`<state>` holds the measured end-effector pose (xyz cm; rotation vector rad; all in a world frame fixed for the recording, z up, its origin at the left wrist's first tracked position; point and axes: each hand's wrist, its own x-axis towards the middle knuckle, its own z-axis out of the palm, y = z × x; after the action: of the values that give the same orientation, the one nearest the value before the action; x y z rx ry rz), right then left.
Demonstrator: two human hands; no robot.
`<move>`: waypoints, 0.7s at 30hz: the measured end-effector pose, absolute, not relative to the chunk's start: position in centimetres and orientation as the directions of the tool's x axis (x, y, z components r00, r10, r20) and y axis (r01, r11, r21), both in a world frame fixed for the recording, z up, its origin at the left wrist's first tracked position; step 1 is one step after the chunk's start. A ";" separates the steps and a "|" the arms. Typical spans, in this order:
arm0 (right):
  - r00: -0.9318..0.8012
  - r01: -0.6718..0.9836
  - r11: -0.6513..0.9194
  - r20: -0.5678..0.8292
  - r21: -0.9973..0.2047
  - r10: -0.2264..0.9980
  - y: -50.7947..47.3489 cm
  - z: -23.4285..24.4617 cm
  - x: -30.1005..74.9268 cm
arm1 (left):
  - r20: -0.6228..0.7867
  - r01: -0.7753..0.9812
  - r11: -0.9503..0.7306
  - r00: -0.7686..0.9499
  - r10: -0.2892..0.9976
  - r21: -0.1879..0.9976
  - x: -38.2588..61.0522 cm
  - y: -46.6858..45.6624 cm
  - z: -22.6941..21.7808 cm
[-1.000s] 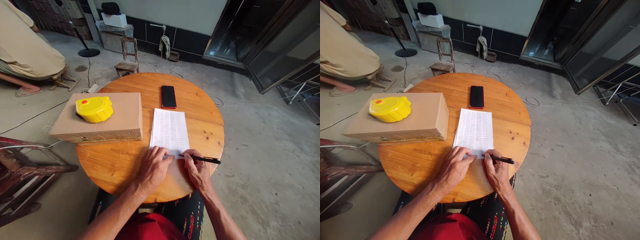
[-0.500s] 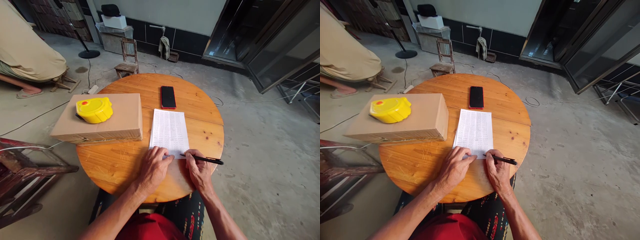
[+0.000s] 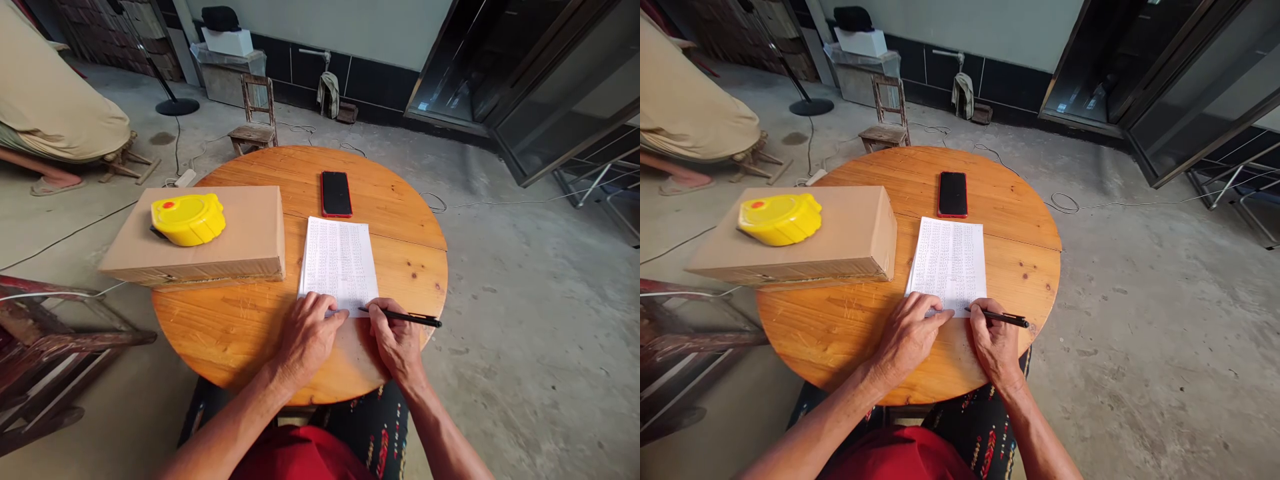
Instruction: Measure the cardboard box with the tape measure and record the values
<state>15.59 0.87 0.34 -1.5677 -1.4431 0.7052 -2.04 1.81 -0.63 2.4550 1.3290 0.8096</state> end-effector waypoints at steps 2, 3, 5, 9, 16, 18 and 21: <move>0.165 0.482 0.047 0.144 -0.875 0.976 0.9 0.4 15.5 | 0.356 0.695 -0.560 0.435 0.827 0.451 -2.0 1.8 -0.6; 0.164 0.484 0.048 0.144 -0.874 0.976 0.8 0.4 15.5 | 0.356 0.695 -0.560 0.435 0.827 0.452 -2.0 1.8 -0.6; 0.164 0.494 0.052 0.151 -0.868 0.975 0.9 0.4 15.5 | 0.357 0.695 -0.559 0.433 0.828 0.452 -2.0 1.8 -0.6; 0.171 0.517 0.058 0.169 -0.854 0.971 0.9 0.4 15.6 | 0.353 0.696 -0.557 0.433 0.829 0.454 -2.0 1.8 -0.6; 0.156 0.516 0.046 0.146 -0.855 0.977 0.8 0.3 15.7 | 0.348 0.700 -0.553 0.433 0.832 0.452 -2.0 1.9 -0.7; 0.158 0.525 0.045 0.149 -0.850 0.976 0.8 0.4 15.7 | 0.350 0.702 -0.553 0.431 0.832 0.449 -2.0 1.8 -0.7; 0.144 0.516 0.057 0.153 -0.855 0.978 0.8 0.4 15.8 | 0.362 0.699 -0.559 0.431 0.827 0.445 -2.0 1.8 -0.7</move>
<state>15.79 0.75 0.40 -1.5770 -1.4877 0.6891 -2.03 1.83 -0.73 2.4565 1.3343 0.8157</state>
